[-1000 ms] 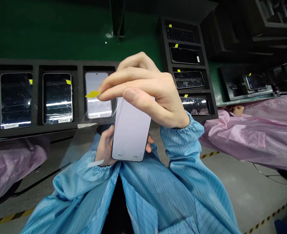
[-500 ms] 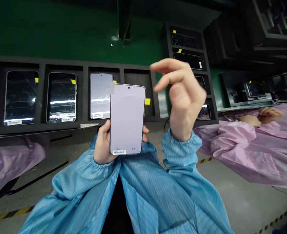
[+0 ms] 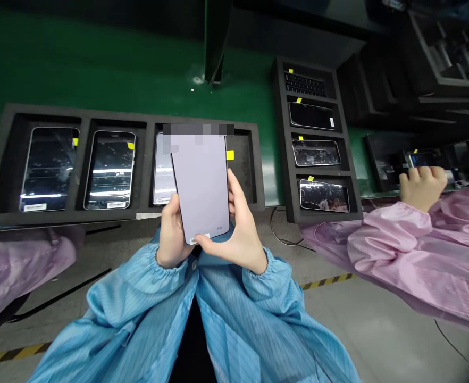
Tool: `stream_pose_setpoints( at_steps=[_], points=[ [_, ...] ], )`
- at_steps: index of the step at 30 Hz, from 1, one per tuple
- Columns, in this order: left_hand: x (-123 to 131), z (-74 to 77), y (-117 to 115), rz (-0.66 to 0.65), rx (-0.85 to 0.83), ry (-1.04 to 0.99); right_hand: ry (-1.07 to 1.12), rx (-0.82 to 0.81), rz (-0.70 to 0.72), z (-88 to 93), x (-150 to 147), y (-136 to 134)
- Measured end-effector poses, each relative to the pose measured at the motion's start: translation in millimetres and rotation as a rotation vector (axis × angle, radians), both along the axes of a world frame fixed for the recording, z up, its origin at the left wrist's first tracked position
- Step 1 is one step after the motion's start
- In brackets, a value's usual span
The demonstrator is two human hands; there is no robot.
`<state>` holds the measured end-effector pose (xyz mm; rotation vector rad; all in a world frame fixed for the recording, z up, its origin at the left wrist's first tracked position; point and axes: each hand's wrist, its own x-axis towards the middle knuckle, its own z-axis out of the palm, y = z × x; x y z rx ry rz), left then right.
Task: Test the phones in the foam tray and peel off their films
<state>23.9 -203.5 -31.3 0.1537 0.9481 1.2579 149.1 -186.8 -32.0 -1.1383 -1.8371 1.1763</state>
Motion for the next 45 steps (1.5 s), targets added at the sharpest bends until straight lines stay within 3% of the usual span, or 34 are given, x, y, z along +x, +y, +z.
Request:
stream_pose_setpoints(
  at_steps=[3, 6, 11, 17, 24, 29, 33, 38, 40, 45],
  points=[
    [4.9, 4.5, 4.2, 0.110, -0.036, 0.090, 0.029, -0.021, -0.006, 0.7, 3.6, 3.1],
    [8.9, 7.9, 8.2, 0.113, -0.055, 0.094, 0.099, -0.065, -0.007, 0.1, 7.0, 5.5],
    [13.9, 10.1, 17.0, 0.071, -0.078, 0.088, 0.286, -0.085, 0.007, -0.6, 15.9, 10.6],
    [24.1, 13.3, 30.9, -0.030, -0.081, 0.086, 0.195, -0.068, -0.114, -2.4, 21.7, 15.5],
    [35.8, 7.7, 44.7, -0.046, -0.060, 0.095, 0.204, -0.089, -0.154, -11.2, 36.9, 27.7],
    [35.6, 4.5, 61.3, -0.172, -0.041, 0.063, 0.190, 0.024, -0.233, -17.7, 49.6, 35.0],
    [32.1, 3.1, 75.7, -0.211, -0.090, 0.052, 0.021, 0.167, -0.324, -22.8, 57.3, 35.8],
    [22.0, 8.4, 80.9, -0.239, 0.027, 0.091, -0.218, 0.384, -0.186, -31.5, 63.7, 32.5],
    [15.5, 14.5, 76.0, -0.178, 0.136, 0.213, -0.259, 0.461, -0.162, -35.2, 63.5, 31.4],
    [-6.3, 30.4, 52.4, 0.126, 0.357, 0.660, -0.365, 0.574, -0.122, -40.5, 59.9, 33.9]
  ],
)
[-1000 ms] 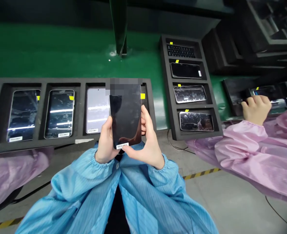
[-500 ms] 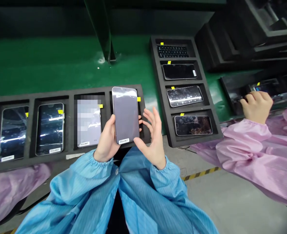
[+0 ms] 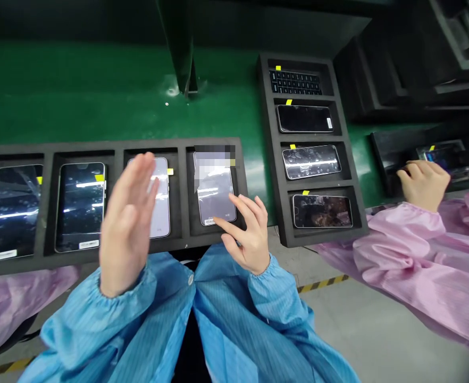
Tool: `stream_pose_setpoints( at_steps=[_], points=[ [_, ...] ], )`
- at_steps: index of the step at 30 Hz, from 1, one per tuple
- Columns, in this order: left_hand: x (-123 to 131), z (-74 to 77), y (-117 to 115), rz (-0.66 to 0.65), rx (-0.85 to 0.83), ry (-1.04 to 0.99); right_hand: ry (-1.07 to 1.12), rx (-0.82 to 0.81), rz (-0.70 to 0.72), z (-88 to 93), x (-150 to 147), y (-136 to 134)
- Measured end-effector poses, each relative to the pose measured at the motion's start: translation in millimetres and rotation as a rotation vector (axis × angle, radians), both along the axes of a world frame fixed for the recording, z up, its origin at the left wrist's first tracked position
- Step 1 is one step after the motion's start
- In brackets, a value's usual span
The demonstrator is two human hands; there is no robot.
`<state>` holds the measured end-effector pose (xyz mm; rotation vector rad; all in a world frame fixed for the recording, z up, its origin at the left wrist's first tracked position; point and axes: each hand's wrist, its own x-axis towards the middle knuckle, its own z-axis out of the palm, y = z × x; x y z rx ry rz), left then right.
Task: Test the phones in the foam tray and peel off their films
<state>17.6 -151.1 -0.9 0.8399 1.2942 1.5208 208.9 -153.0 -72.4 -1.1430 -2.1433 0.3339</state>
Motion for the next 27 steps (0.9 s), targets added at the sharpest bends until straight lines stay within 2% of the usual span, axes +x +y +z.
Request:
stream_pose_setpoints(
  at_steps=[2, 5, 6, 9, 12, 15, 17, 21, 24, 27],
  points=[
    [-13.8, -2.1, -11.4, 0.123, 0.061, 0.197, -0.033, 0.016, 0.037, -0.1, -1.1, 2.7],
    [-44.9, -17.0, -31.2, 0.251, 0.081, 0.599, -0.113, 0.044, 0.067, 0.8, -1.8, 7.2],
    [-57.2, -23.1, -38.8, 0.216, 0.077, 0.728, -0.143, 0.058, 0.067, 1.0, -1.7, 8.6],
    [-89.7, -38.3, -62.1, 0.072, -0.010, 0.916, -0.184, 0.095, 0.075, -0.1, -0.6, 11.5],
    [-104.3, -48.0, -78.5, -0.074, -0.065, 1.010, -0.194, 0.108, 0.095, -3.8, 1.6, 11.6],
    [-107.9, -59.1, -82.2, -0.017, 0.009, 1.031, -0.181, 0.107, 0.094, -7.0, 3.8, 9.1],
    [-112.7, -67.7, -79.6, 0.008, 0.132, 1.131, -0.160, 0.109, 0.088, -5.7, 4.5, 8.1],
    [-126.1, -78.6, -71.0, -0.071, 0.391, 1.359, -0.119, 0.064, 0.065, 11.4, 1.0, 16.6],
    [-127.3, -77.5, -65.5, -0.061, 0.400, 1.337, -0.088, -0.004, 0.045, 29.8, -5.4, 32.4],
    [-123.3, -74.4, -62.6, -0.086, 0.446, 1.311, -0.098, 0.036, 0.131, 37.4, -11.7, 44.0]
  ],
)
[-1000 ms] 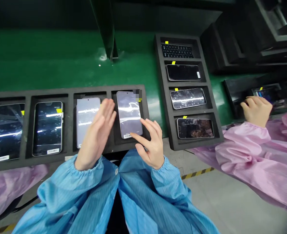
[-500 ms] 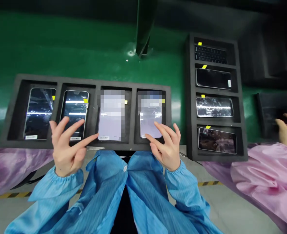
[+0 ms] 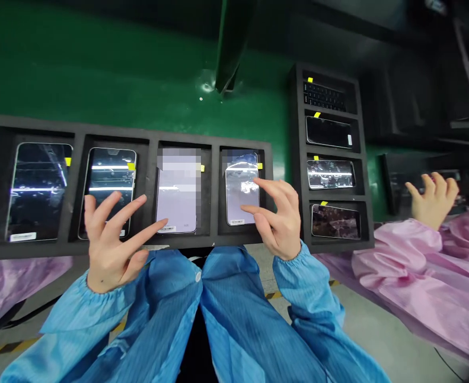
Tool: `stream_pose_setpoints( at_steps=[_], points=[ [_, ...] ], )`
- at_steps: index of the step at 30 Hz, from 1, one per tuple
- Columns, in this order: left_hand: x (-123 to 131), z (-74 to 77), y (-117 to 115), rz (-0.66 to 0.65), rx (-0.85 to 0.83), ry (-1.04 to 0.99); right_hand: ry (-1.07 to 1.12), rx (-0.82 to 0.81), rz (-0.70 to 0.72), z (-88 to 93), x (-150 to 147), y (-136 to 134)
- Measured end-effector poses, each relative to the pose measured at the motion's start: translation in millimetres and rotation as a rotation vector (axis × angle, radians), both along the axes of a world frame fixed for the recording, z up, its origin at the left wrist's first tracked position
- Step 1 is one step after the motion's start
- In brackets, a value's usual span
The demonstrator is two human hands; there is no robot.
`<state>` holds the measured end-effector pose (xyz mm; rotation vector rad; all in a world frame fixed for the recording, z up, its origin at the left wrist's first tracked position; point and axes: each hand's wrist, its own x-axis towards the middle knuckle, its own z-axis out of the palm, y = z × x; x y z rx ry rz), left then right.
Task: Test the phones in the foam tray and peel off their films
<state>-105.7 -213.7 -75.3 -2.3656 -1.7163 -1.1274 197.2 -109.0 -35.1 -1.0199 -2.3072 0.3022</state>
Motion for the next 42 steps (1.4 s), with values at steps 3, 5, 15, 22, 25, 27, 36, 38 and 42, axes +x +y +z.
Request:
stream_pose_setpoints(
  at_steps=[3, 5, 15, 22, 25, 27, 36, 38, 42],
  points=[
    [1.4, -0.5, 0.3, -0.003, 0.010, -0.017, -0.015, 0.079, 0.091, -7.4, -2.7, -1.5],
    [0.6, -2.2, -0.2, 0.012, 0.013, -0.039, -0.001, 0.125, 0.070, -15.1, -2.0, -7.1],
    [1.3, -4.9, 1.5, 0.015, 0.091, -0.057, -0.079, 0.219, 0.052, -22.3, 1.8, -13.3],
    [0.1, -9.9, 1.1, 0.040, 0.102, -0.022, -0.046, 0.192, 0.092, -16.5, 3.2, -11.9],
    [-0.4, -11.4, 1.2, 0.027, 0.116, -0.023, -0.035, 0.054, 0.054, -4.6, -4.0, -2.9],
    [0.2, -11.9, 1.6, 0.038, 0.101, -0.040, -0.063, -0.112, 0.052, 3.8, -16.3, 10.0],
    [5.1, -12.7, 2.8, 0.117, 0.025, -0.040, -0.425, -0.197, 0.100, -4.7, -115.2, 80.2],
    [5.9, -13.5, 3.0, 0.130, 0.028, -0.034, -0.441, -0.209, 0.097, -8.2, -128.5, 85.3],
    [8.2, -14.9, 4.0, 0.144, 0.006, -0.087, -0.420, -0.277, 0.118, -6.5, -134.0, 93.9]
  ],
)
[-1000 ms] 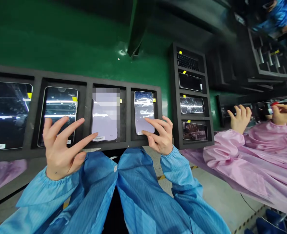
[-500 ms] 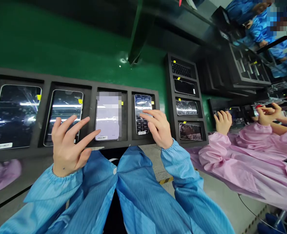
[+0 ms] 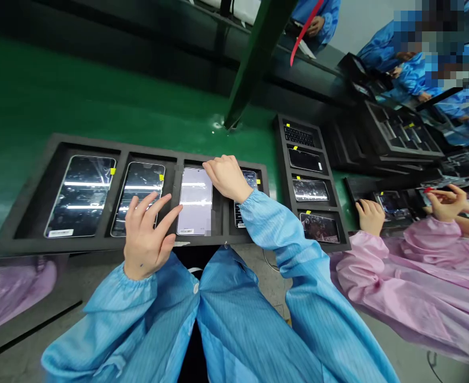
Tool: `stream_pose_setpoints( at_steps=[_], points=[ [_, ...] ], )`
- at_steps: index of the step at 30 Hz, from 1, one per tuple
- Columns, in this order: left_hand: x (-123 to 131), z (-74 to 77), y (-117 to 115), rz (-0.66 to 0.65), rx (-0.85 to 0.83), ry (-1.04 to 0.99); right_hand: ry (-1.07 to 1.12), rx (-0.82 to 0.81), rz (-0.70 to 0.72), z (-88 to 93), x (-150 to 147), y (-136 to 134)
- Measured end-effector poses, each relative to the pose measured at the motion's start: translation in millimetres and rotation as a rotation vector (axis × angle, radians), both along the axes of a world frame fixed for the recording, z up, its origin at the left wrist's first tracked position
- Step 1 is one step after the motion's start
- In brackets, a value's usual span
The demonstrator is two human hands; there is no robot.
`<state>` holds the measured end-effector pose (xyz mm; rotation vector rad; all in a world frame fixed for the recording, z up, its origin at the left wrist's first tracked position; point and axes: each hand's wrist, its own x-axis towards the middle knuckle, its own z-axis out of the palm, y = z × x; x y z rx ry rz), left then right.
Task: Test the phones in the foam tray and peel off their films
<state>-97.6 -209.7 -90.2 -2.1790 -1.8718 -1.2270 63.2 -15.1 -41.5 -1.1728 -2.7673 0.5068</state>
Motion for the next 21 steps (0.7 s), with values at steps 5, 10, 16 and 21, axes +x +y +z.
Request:
stream_pose_setpoints(
  at_steps=[5, 10, 16, 21],
  points=[
    [2.6, 3.9, 1.0, 0.006, -0.067, -0.161, 0.109, -0.189, -0.001, 12.5, 8.0, 11.1],
    [3.7, 12.3, 6.0, 0.024, -0.170, -0.422, 0.273, -0.463, -0.059, 15.7, 9.9, 9.3],
    [12.3, 24.1, 21.9, 0.096, -0.314, -0.943, 0.481, -0.664, -0.104, 23.9, 12.7, 0.0],
    [27.8, 47.6, 35.9, -0.136, -0.405, -1.408, 0.664, -0.746, -0.155, 55.0, 12.7, -2.5]
  ],
)
